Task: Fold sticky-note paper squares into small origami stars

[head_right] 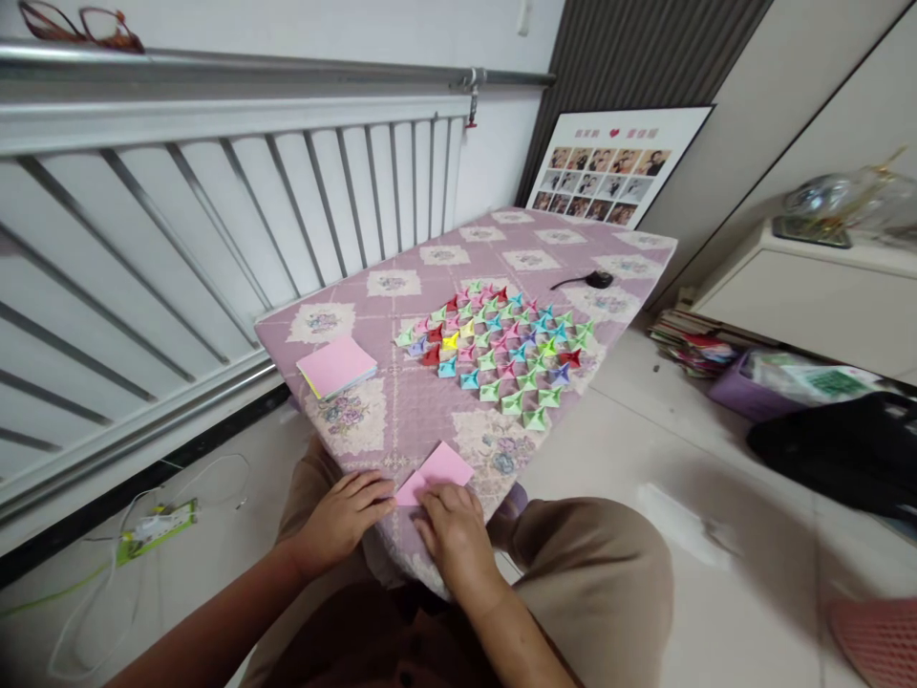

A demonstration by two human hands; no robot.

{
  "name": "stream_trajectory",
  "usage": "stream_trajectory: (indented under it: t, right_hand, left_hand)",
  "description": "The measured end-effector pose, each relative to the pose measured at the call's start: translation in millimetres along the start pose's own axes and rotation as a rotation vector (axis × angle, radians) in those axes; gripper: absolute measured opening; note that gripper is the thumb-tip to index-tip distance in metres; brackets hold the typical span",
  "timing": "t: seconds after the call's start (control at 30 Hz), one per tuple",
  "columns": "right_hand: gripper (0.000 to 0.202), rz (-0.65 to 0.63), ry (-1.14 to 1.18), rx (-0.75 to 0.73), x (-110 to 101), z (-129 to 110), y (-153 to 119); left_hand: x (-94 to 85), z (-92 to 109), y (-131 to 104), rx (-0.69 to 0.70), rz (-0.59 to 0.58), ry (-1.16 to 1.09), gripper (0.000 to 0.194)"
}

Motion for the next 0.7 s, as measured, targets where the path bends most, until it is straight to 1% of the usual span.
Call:
stream_trajectory:
  t: [0.07,0.17,0.27,0.33,0.4,0.5,0.57,0.63,0.7]
  right_hand:
    - [0.026,-0.003,0.029,0.019,5,7,6]
    - [0.023,-0.04,0.035,0.005,8,15,10]
    - [0.019,-0.057,-0.04,-0.017,6,18,12]
    - [0.017,-0.043,-0.101,-0.042,5,17,13]
    - [0.016,-0.018,-0.135,-0.067,5,16,13]
    - [0.016,0.019,-0.152,-0.09,6,16,12]
    - [0.018,0.044,-0.158,-0.096,7,16,11]
    - [0.02,0.068,-0.157,-0.099,6,16,11]
    - [0.021,0.08,-0.153,-0.104,6,15,11]
  left_hand:
    - [0.8,1,-1,-0.006,0.001,-0.007,0.035]
    - [3.3,2,-5,-0.038,0.009,-0.008,0.035]
    - [5.7,5,-9,-0.089,0.024,-0.012,0.036]
    - [4.1,6,-8,-0.13,0.048,-0.023,0.034]
    - [-0.5,9,-3,-0.162,0.066,-0.042,0.028]
    - [-10.0,14,11,-0.198,0.067,-0.065,0.017]
    - [-14.2,19,22,-0.21,0.047,-0.07,0.018]
    - [-14.4,22,32,-0.217,0.021,-0.057,0.02]
    - [-10.7,23,40,-0.218,-0.005,-0.032,0.017]
Point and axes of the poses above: each hand's wrist, its own y-axis towards the middle knuckle, its own x-axis out of the palm, z = x × y, the point moved 6 cm from there along y, towards the middle knuckle, and after that the axes turned 9 degrees about -z, right-handed, at the moved point
